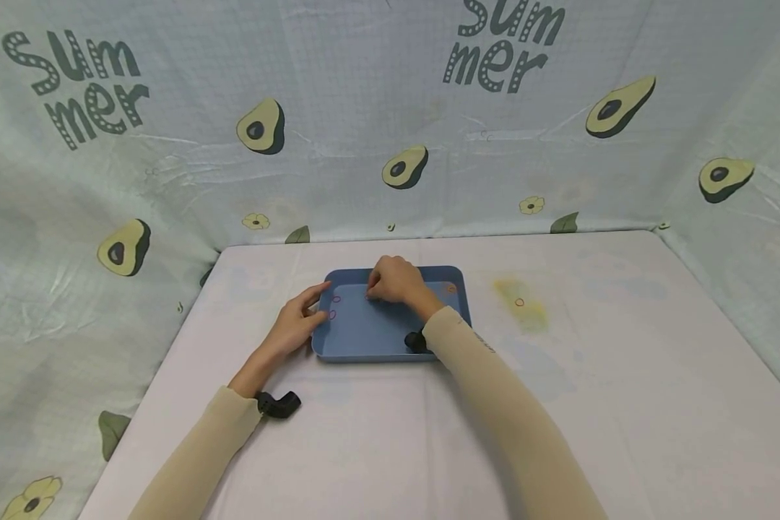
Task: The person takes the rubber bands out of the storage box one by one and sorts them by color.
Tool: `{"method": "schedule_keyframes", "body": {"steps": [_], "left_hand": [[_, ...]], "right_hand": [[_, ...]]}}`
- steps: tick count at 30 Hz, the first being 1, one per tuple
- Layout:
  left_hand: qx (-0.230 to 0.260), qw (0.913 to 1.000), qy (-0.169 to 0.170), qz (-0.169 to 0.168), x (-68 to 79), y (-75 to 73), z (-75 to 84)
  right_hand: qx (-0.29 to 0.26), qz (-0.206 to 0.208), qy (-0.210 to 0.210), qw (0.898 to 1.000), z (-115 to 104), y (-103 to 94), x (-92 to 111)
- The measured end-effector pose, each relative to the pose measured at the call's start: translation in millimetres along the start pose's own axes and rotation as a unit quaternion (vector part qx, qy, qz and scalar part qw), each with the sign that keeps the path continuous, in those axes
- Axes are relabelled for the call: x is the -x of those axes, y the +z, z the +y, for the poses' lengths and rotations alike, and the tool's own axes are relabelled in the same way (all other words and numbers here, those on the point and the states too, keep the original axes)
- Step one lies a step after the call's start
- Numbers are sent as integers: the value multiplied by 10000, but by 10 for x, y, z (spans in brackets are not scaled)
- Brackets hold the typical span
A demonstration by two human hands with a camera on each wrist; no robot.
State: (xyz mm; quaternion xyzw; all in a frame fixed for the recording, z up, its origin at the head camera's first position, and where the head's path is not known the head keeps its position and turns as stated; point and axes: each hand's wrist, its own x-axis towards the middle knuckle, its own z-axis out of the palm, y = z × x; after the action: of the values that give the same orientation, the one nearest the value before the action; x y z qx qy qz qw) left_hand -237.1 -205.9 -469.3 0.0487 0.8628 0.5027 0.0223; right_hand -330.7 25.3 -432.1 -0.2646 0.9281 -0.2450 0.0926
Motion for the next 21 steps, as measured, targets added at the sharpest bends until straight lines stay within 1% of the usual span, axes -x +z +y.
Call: {"method": "schedule_keyframes", "body": {"steps": [4, 9, 15, 21], "left_hand": [[53, 10000, 22, -21, -5, -3, 5], [89, 9999, 51, -25, -11, -9, 6], [82, 10000, 34, -43, -14, -3, -2], [114, 9999, 29, -40, -7, 6, -9]], "right_hand": [[-191, 125, -120, 9997, 6, -117, 76], [-533, 376, -208, 9977, 19, -294, 193], [-715, 641, -131, 9953, 69, -494, 398], [-831, 918, -3, 9923, 160, -700, 675]]}}
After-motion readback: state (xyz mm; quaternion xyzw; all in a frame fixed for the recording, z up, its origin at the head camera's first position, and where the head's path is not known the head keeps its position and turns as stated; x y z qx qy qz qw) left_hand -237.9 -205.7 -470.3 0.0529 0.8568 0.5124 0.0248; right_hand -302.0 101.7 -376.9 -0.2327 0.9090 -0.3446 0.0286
